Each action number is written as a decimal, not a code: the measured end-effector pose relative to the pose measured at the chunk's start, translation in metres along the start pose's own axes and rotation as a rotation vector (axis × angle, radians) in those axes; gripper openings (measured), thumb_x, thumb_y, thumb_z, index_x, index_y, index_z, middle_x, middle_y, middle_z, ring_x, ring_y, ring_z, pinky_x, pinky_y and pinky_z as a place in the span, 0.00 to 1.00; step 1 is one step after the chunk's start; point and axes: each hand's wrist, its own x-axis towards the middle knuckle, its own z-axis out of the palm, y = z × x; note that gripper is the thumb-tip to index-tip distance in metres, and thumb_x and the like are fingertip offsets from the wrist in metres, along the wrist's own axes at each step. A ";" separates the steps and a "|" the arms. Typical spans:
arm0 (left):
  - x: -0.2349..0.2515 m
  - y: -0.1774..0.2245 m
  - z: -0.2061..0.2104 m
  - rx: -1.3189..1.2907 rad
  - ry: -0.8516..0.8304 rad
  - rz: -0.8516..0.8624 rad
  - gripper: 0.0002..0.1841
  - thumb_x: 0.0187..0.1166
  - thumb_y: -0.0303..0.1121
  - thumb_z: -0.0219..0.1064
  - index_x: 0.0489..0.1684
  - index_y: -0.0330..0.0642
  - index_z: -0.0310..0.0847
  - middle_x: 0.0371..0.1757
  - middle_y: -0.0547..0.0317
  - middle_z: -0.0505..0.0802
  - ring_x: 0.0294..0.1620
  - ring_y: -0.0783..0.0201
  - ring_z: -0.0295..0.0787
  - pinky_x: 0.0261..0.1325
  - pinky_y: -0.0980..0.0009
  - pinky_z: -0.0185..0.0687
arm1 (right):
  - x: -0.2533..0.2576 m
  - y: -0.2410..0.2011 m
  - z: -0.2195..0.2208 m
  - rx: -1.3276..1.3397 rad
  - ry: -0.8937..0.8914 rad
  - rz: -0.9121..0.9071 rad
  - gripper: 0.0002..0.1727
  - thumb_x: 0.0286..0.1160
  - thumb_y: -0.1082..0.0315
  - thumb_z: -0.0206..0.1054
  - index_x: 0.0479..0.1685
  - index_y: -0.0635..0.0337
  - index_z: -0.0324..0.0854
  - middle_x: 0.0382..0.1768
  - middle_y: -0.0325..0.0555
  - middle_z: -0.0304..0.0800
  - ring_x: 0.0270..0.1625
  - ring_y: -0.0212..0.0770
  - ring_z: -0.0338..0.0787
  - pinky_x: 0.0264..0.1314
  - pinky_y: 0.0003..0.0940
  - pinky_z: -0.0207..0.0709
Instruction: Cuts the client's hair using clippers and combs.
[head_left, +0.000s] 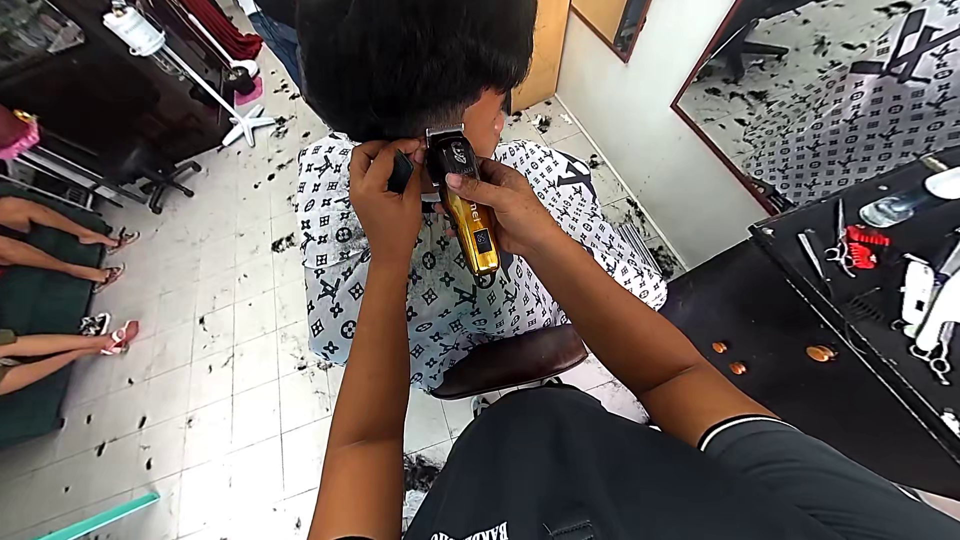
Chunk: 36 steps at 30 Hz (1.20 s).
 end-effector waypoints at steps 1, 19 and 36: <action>0.000 0.001 -0.001 0.004 -0.008 -0.008 0.09 0.81 0.34 0.72 0.49 0.41 0.94 0.51 0.50 0.89 0.56 0.64 0.83 0.61 0.74 0.76 | 0.000 0.000 0.000 -0.001 -0.003 0.007 0.19 0.79 0.68 0.67 0.65 0.64 0.70 0.45 0.54 0.88 0.42 0.48 0.94 0.42 0.46 0.93; 0.001 0.000 0.000 -0.016 0.007 -0.013 0.08 0.80 0.33 0.73 0.48 0.41 0.94 0.50 0.51 0.89 0.55 0.65 0.83 0.60 0.75 0.76 | 0.004 -0.003 -0.005 -0.044 -0.017 -0.043 0.21 0.77 0.69 0.69 0.65 0.65 0.70 0.46 0.54 0.88 0.43 0.48 0.95 0.43 0.45 0.93; 0.000 -0.002 0.001 -0.023 0.006 -0.019 0.09 0.80 0.35 0.73 0.49 0.41 0.94 0.50 0.51 0.89 0.56 0.64 0.83 0.61 0.74 0.75 | 0.004 -0.007 -0.008 -0.080 -0.003 -0.041 0.21 0.77 0.68 0.70 0.64 0.65 0.71 0.45 0.53 0.89 0.42 0.46 0.94 0.42 0.43 0.93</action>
